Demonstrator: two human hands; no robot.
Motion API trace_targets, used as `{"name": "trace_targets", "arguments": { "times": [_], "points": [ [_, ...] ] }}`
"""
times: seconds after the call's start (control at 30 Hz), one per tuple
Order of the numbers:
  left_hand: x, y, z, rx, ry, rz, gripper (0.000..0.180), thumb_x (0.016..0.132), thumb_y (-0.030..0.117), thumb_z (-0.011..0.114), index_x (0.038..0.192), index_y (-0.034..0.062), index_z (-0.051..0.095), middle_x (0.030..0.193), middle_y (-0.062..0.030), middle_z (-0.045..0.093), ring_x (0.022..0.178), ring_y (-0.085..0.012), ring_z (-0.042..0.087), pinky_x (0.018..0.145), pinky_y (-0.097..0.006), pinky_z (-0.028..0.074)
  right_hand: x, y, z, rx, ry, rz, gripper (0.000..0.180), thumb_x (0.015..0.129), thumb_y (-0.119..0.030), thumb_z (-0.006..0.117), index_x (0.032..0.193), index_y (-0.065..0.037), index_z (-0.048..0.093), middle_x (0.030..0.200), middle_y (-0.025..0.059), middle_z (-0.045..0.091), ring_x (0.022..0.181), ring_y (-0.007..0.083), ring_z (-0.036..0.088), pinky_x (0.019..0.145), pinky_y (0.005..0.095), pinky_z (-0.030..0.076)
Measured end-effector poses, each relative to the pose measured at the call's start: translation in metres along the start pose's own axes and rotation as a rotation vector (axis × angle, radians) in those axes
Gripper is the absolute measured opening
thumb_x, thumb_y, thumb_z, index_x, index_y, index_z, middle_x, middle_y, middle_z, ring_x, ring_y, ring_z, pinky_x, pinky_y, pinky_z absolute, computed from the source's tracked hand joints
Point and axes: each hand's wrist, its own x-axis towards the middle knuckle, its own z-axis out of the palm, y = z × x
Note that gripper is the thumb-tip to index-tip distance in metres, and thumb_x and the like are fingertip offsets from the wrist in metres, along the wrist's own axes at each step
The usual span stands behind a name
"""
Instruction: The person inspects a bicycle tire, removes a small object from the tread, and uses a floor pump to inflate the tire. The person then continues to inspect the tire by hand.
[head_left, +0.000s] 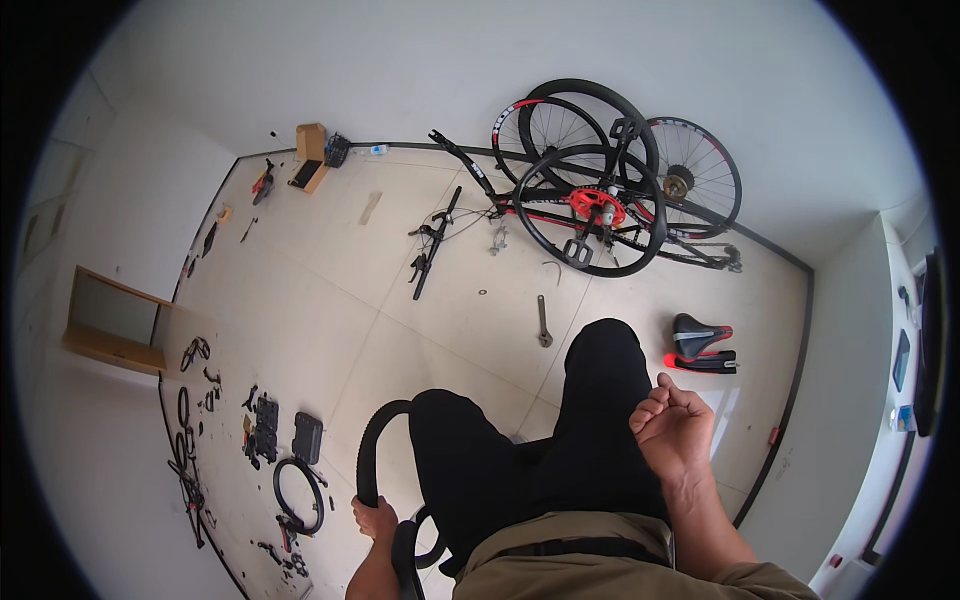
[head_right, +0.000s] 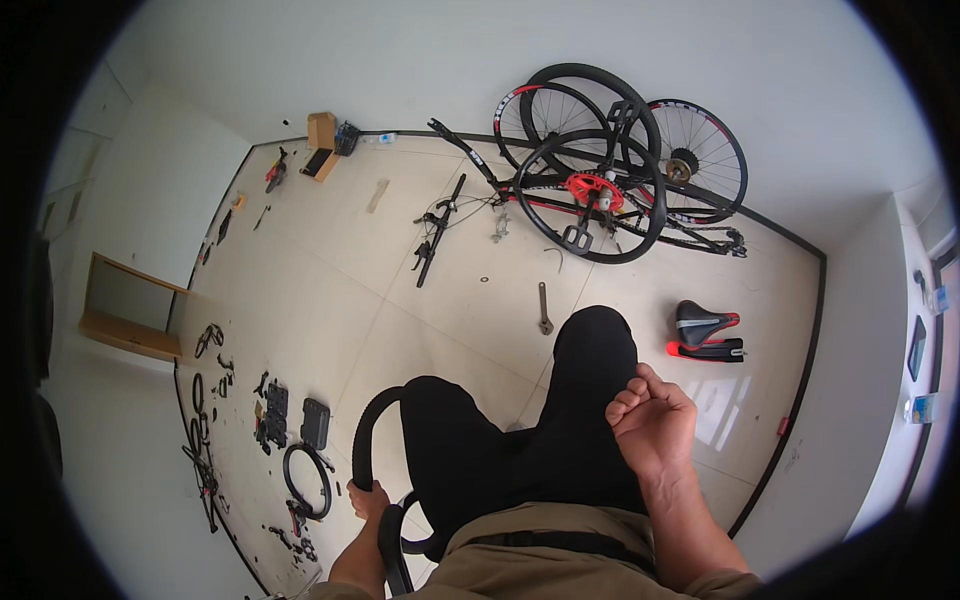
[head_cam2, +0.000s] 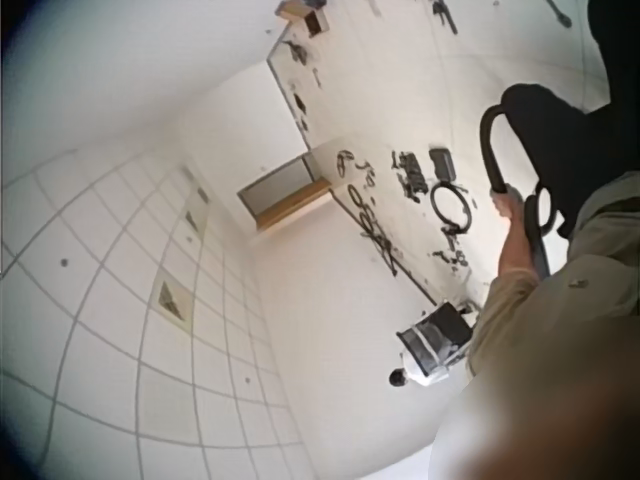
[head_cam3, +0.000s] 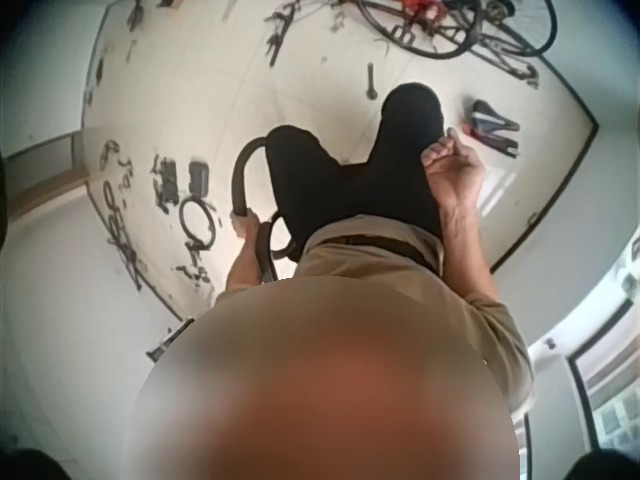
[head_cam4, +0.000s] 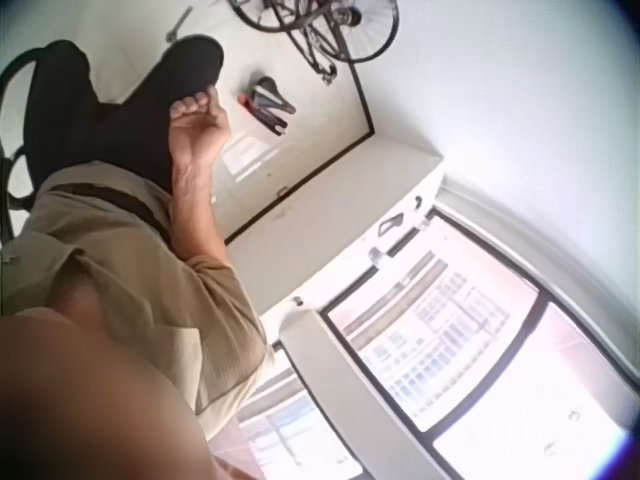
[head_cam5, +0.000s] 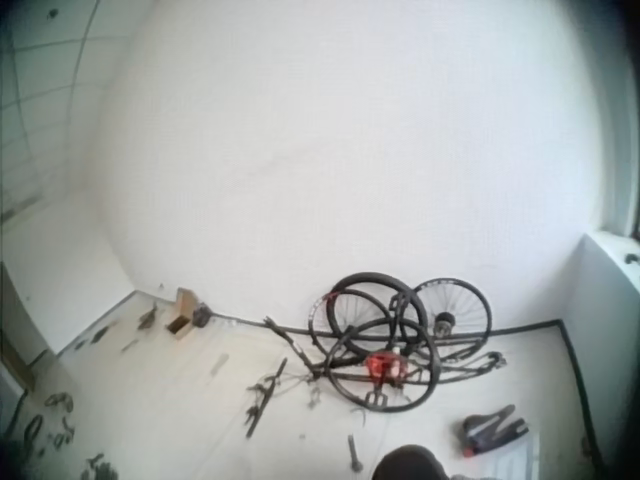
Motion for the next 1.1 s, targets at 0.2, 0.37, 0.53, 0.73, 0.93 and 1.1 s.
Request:
{"name": "trace_targets", "arguments": {
  "times": [0.2,0.37,0.53,0.73,0.93,1.1],
  "points": [
    [0.002,-0.004,0.004,0.016,0.011,-0.014,0.061,0.084,0.026,0.074,0.135,0.0116,0.044,0.123,-0.0169,0.06,0.119,-0.0392,0.057,0.099,-0.056,0.042,0.001,-0.001,-0.001,0.0,-0.018,0.02,0.016,0.091,-0.011,0.055,0.104,-0.003,0.061,0.08,0.0027,0.058,0.07,0.0165,0.051,0.07,0.0327,0.044],
    [0.003,-0.006,0.007,0.024,0.031,-0.02,0.06,0.084,0.027,0.075,0.134,0.0132,0.045,0.122,-0.0161,0.061,0.117,-0.0394,0.057,0.098,-0.057,0.043,0.0,-0.001,-0.001,0.013,-0.025,0.026,0.017,0.091,-0.011,0.056,0.105,-0.003,0.061,0.081,0.003,0.058,0.071,0.0167,0.052,0.07,0.0332,0.045],
    [0.007,-0.004,0.01,0.025,0.039,-0.007,0.059,0.084,0.028,0.075,0.134,0.0138,0.046,0.121,-0.0149,0.062,0.117,-0.0381,0.058,0.098,-0.057,0.043,0.0,-0.002,-0.002,0.028,-0.029,0.029,0.02,0.088,-0.011,0.057,0.106,-0.003,0.061,0.081,0.0036,0.058,0.071,0.0172,0.052,0.07,0.0334,0.045],
    [0.01,-0.01,0.017,0.065,0.068,-0.059,0.058,0.085,0.027,0.074,0.135,0.0159,0.047,0.122,-0.01,0.063,0.119,-0.034,0.058,0.1,-0.055,0.041,0.0,-0.001,-0.001,0.017,-0.03,0.019,0.022,0.086,-0.01,0.058,0.107,-0.002,0.059,0.08,0.0043,0.057,0.072,0.0184,0.051,0.071,0.0345,0.046],
    [0.008,-0.004,0.015,0.06,0.07,-0.066,0.054,0.086,0.027,0.072,0.133,0.0167,0.048,0.121,-0.0091,0.063,0.117,-0.0333,0.059,0.099,-0.053,0.043,0.001,-0.002,-0.001,0.021,-0.026,0.026,0.018,0.086,-0.009,0.057,0.103,-0.003,0.058,0.079,0.0042,0.057,0.071,0.0185,0.052,0.071,0.0347,0.046],
    [0.011,-0.002,0.015,0.078,0.079,-0.073,0.054,0.085,0.027,0.071,0.134,0.0173,0.048,0.121,-0.0089,0.064,0.116,-0.0339,0.06,0.098,-0.054,0.043,0.0,-0.001,0.0,0.022,-0.026,0.033,0.016,0.087,-0.009,0.057,0.103,-0.004,0.058,0.078,0.0039,0.056,0.071,0.0183,0.051,0.071,0.0345,0.046]
  ]
}}
